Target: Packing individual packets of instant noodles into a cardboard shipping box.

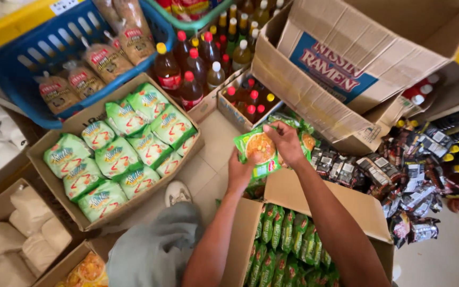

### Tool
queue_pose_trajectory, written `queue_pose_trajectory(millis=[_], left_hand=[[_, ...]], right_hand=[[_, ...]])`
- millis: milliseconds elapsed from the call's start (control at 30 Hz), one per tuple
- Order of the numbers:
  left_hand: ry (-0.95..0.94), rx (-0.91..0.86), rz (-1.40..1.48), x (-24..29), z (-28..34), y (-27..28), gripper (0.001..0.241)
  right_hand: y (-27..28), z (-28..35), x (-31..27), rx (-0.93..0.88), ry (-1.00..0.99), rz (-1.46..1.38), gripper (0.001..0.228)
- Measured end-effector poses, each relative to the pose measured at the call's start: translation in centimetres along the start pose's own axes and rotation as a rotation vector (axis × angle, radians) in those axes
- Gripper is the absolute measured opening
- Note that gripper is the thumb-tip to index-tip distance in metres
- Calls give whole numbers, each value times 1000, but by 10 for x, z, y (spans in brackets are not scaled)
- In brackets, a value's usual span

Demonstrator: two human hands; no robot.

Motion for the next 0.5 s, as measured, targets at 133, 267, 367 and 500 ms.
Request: queue_pose_trajectory(millis=[133, 267, 367, 500], left_hand=[[142, -86, -53, -2, 23, -21, 39], [195, -98, 27, 10, 46, -32, 40], [228, -116, 63, 16, 60, -38, 43], [312, -138, 132, -6, 78, -41, 49]], right_hand=[[17, 14, -15, 122, -2, -18, 28], [50, 26, -14, 291, 82, -63, 28], [77, 50, -35, 410, 87, -116, 30], [118, 99, -74, 467, 152, 24, 30]])
Point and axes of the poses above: each hand's wrist, its own z-axis away from the middle knuckle, its own y-axis out of the back of the hand, x = y × z, the point moved 10 cm from there along -z, towards the middle knuckle, and after that the axes turned 6 degrees about x, right-handed, at the moved point
